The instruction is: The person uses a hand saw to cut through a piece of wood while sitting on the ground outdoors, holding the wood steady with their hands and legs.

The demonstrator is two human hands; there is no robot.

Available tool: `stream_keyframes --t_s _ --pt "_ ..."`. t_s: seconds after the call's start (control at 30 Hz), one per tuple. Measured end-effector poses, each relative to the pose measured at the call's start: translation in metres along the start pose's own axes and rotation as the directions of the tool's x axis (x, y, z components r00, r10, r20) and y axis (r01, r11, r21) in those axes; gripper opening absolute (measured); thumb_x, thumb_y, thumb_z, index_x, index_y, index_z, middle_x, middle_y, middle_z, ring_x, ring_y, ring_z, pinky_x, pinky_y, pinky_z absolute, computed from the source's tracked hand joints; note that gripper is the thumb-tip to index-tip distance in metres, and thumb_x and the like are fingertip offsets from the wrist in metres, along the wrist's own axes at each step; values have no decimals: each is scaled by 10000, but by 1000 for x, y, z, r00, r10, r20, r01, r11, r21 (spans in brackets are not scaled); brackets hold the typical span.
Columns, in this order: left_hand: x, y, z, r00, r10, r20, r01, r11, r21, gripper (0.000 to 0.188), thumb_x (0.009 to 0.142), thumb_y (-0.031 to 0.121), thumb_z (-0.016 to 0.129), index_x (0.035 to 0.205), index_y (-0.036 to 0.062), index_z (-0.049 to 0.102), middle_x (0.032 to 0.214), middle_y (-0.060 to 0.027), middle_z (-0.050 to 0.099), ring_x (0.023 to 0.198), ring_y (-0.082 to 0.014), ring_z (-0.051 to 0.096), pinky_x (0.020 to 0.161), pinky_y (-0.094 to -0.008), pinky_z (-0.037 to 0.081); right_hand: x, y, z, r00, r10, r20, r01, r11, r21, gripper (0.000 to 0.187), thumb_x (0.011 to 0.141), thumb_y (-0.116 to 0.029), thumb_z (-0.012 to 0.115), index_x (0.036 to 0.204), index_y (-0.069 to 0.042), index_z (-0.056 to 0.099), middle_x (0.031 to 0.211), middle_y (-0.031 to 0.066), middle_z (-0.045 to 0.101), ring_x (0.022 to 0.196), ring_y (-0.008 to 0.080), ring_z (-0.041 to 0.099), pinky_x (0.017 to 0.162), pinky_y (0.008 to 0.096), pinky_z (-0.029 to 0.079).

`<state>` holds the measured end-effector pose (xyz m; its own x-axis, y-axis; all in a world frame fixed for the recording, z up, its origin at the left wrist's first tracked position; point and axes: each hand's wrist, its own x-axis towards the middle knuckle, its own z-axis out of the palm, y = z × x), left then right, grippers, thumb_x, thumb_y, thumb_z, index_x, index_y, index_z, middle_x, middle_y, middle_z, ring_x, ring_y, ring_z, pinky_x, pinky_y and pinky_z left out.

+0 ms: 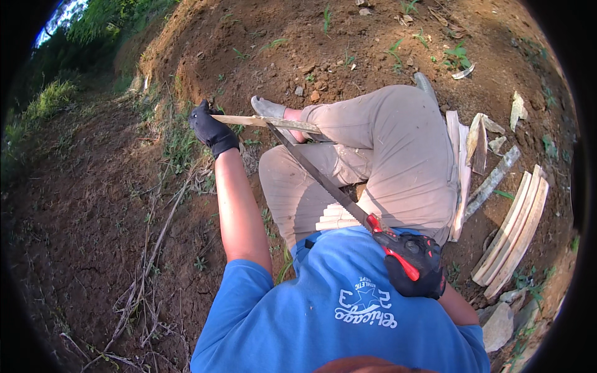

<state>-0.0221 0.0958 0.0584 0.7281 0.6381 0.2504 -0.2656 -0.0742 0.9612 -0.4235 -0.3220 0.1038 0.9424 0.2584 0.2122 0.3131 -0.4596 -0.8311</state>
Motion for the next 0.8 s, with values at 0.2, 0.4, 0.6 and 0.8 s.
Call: stream_keyframes --t_s 0.2,0.4,0.6,0.8 --pt "-23 19 14 998 56 -23 -54 996 72 175 916 157 720 891 60 576 739 -80 599 640 -207 598 615 -375 495 -1 6 17 990 93 -105 -97 995 -27 286 928 -54 682 1207 -48 744 1086 127 777 970 278 758 880 388 574" --pt "-20 18 11 1000 -9 0 9 998 -62 210 905 162 737 931 57 557 761 -80 608 632 -206 611 607 -368 517 7 14 15 751 645 -141 -443 651 617 357 909 -29 667 1256 38 713 1176 214 765 1028 343 761 918 414 580" --pt "-12 14 14 1000 -19 -6 19 999 -44 209 903 170 736 929 56 562 732 -88 594 595 -221 612 606 -373 518 3 3 2 994 18 -107 -28 996 -91 426 811 -84 753 1229 -7 754 1042 184 764 928 347 753 821 431 599" --pt "-12 16 24 999 -36 -3 36 998 -59 206 901 185 737 899 63 571 690 -88 575 598 -230 609 600 -383 497 2 2 3 996 -11 -90 1 994 -112 449 791 -80 750 1238 -37 762 1038 168 769 896 353 749 806 455 599"
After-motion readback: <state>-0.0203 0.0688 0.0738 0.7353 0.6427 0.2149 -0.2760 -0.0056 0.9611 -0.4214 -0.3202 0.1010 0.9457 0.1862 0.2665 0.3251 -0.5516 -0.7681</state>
